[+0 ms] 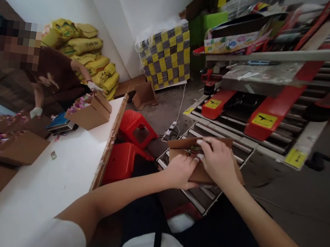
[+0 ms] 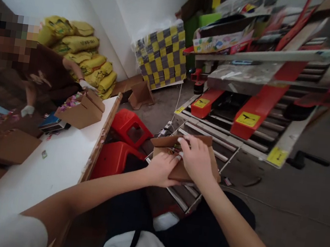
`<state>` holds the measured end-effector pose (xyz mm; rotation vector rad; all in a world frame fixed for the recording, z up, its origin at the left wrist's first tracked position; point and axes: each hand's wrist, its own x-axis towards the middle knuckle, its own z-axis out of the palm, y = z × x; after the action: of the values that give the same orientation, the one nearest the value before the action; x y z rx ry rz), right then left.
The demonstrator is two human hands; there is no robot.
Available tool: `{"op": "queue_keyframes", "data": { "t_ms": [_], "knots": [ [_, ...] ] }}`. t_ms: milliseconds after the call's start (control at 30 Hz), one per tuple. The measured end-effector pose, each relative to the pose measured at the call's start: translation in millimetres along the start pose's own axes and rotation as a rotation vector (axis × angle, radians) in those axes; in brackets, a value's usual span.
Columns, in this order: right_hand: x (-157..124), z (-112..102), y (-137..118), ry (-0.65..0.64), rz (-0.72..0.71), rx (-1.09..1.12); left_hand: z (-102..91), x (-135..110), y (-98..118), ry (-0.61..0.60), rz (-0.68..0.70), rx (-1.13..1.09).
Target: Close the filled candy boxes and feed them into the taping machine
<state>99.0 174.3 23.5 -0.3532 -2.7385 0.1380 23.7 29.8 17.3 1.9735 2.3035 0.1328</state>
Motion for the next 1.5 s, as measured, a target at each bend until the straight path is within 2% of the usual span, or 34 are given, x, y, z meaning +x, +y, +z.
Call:
{"op": "queue_keyframes", "data": {
  "t_ms": [67,167,267,367,433,467,533,600,667,733,800,933,1000,1100,1200,1333,1400,1500],
  "knots": [
    [-0.9,0.1,-0.9,0.127,-0.031,0.007,0.4,1.3,-2.0,0.013,0.017,0.001],
    [-2.1,0.2,-0.4,0.12,-0.072,0.048,3.4,1.1,-4.1,0.05,0.005,0.001],
    [-14.1,2.1,4.9,0.127,-0.124,0.097,8.8,-4.4,-4.1,0.14,-0.026,-0.014],
    [-30.7,5.8,11.9,0.131,-0.191,0.136,13.3,-14.3,-2.6,0.224,0.061,-0.027],
    [-37.3,7.5,15.0,0.126,-0.203,0.171,11.9,-19.6,-3.6,0.234,0.134,-0.021],
    [-38.5,7.6,16.0,0.117,-0.202,0.198,9.1,-20.7,-5.4,0.236,0.125,-0.013],
    [-37.6,6.4,17.8,0.086,-0.195,0.262,0.2,-18.8,-11.8,0.223,-0.008,0.006],
    [-33.2,4.5,21.4,0.047,-0.193,0.322,-10.1,-12.1,-19.4,0.108,-0.145,0.004],
    [-26.3,4.2,28.2,0.022,-0.196,0.347,-17.7,-3.4,-23.6,-0.049,-0.19,-0.027],
    [-17.4,7.6,37.0,0.007,-0.212,0.337,-20.5,5.0,-21.0,-0.122,-0.228,-0.064],
    [-8.4,15.2,43.6,0.035,-0.177,0.313,-19.3,13.4,-12.3,-0.078,-0.356,-0.079],
    [-4.6,37.3,34.0,0.143,0.109,0.34,-12.7,36.9,5.4,-0.002,-0.619,-0.079],
    [-12.2,45.6,19.6,0.087,0.166,0.393,-9.3,51.7,7.9,0.01,-0.675,-0.073],
    [-24.0,48.4,3.6,-0.039,0.144,0.428,-4.5,70.1,3.8,0.012,-0.71,-0.071],
    [-22.2,43.2,5.2,-0.128,0.094,0.377,-4.3,77.4,-6.4,-0.063,-0.688,-0.13],
    [-2.0,34.9,20.3,-0.23,0.041,0.252,-10.2,74.7,-31.3,-0.231,-0.462,-0.275],
    [8.8,32.4,27.5,-0.253,0.026,0.183,-9.3,74.8,-45.3,-0.192,-0.355,-0.426],
    [22.4,31.8,45.6,-0.252,0.013,0.073,1.7,75.6,-55.8,-0.02,-0.298,-0.687]
  ]
}}
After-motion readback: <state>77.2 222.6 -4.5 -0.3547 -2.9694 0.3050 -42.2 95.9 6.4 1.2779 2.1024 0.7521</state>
